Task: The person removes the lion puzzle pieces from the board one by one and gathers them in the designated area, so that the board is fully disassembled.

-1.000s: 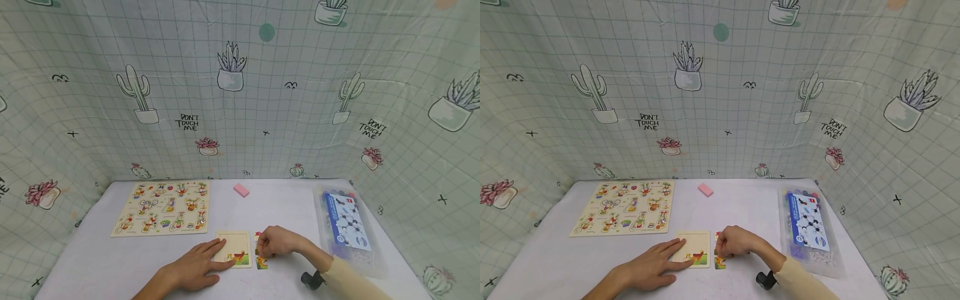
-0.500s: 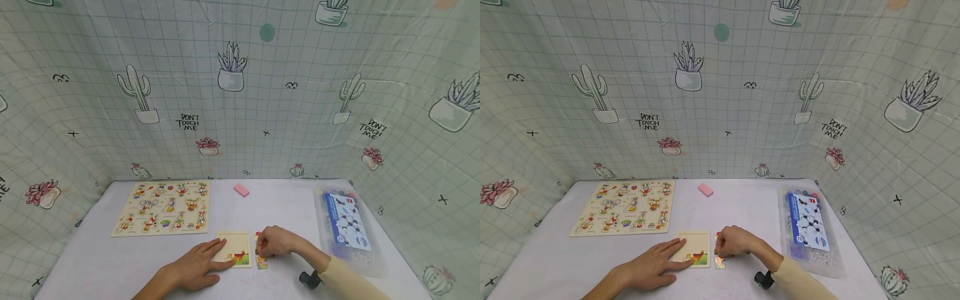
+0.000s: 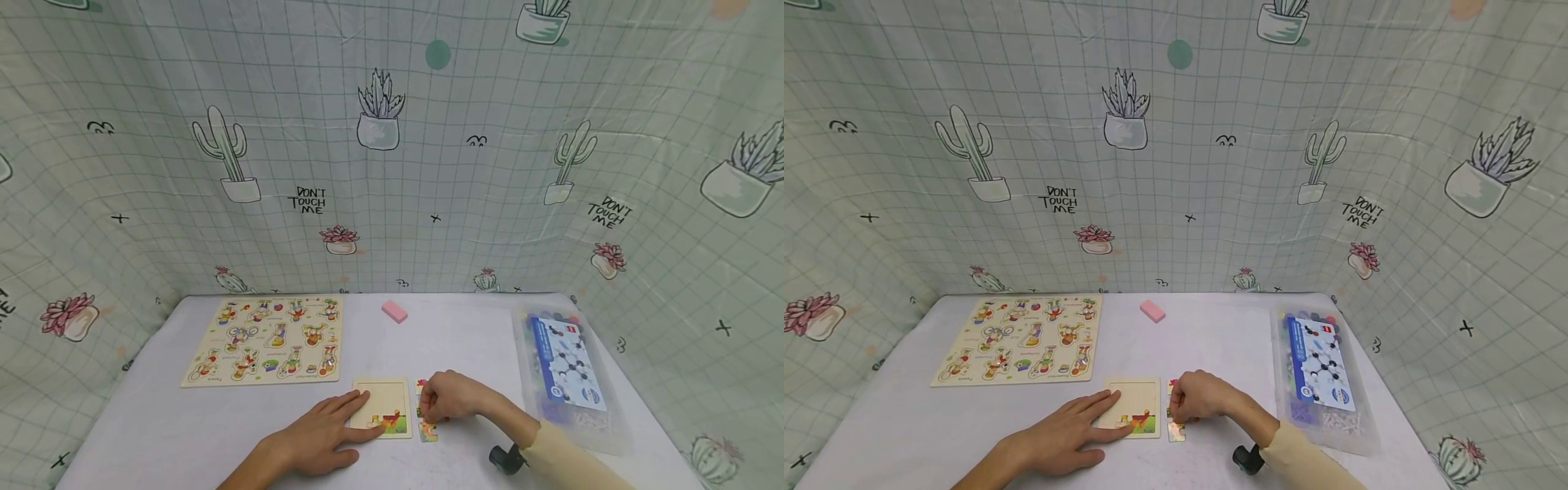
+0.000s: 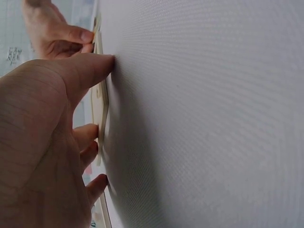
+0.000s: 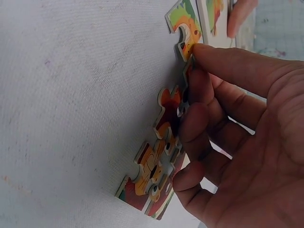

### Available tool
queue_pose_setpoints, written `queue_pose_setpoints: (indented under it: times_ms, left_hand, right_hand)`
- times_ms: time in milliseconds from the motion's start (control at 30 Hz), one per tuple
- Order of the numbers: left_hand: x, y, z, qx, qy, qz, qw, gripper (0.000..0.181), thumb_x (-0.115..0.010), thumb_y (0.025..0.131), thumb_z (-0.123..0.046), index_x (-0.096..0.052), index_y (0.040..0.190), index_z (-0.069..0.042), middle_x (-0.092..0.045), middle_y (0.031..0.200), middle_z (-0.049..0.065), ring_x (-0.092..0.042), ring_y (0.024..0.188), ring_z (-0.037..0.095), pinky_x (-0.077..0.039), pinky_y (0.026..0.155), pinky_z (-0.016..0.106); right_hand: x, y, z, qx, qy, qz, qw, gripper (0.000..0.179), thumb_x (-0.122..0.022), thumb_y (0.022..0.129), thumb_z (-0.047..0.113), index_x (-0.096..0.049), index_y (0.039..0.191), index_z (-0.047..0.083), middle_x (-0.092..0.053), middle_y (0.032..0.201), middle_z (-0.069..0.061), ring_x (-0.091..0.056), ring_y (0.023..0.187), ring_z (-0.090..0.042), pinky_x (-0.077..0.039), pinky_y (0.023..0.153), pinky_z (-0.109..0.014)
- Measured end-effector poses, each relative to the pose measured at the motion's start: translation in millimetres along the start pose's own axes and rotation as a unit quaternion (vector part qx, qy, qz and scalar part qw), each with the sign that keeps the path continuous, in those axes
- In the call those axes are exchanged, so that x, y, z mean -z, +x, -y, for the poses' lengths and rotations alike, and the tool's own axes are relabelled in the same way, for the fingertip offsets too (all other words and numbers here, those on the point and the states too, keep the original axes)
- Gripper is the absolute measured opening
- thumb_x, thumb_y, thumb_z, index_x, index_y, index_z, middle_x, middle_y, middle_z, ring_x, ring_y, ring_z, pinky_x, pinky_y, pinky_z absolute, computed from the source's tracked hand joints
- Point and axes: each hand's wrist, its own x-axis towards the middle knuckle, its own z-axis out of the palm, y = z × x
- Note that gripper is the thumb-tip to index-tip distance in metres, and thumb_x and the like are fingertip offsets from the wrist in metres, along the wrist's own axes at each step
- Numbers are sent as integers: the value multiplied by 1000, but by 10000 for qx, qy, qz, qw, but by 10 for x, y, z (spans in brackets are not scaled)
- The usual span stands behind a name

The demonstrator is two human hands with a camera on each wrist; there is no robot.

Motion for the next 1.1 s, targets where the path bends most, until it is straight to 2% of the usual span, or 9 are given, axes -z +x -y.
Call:
queue_pose_setpoints:
  times_ms: [200,433,700,900,1100]
  left_hand:
    - [-17,4,8,-17,37,-28,10000,50,-55,101,-40,-43,150,-46,-23,166,11,-22,152,30,-28,116,55]
    - [-16,3,1,-37,-18,-77,10000,52,-57,100,-38,-44,150,-45,-24,165,12,-23,152,31,-29,115,56]
    - [0,32,-60,241,-299,-85,9992,49,-59,99,-34,-50,146,-43,-29,164,11,-24,151,32,-30,114,59]
    - [-24,53,-83,175,-90,-266,9995,45,-59,100,-34,-53,144,-40,-34,162,10,-28,150,35,-31,113,59]
    - [-46,89,-107,-5,91,-352,9993,40,-57,101,-35,-56,141,-40,-37,160,9,-30,148,34,-31,113,58]
  right_hand:
    - [-14,-5,-9,-70,-93,-48,9999,14,-76,81,7,-69,75,17,-58,64,10,-49,55,-6,-37,51,-21]
    - [-2,-4,-12,-45,10,-29,10000,11,-74,85,8,-70,77,15,-59,64,9,-51,54,-8,-39,51,-22]
    - [-21,45,16,-18,160,-94,9998,11,-70,92,15,-69,81,18,-59,66,9,-49,49,-7,-39,45,-21]
    - [-44,117,116,49,131,-118,9998,11,-70,93,16,-70,82,20,-58,67,10,-48,51,-6,-38,43,-22]
    - [-73,184,223,326,-13,-80,9994,7,-71,91,14,-72,86,19,-60,72,12,-51,61,-3,-41,56,-20]
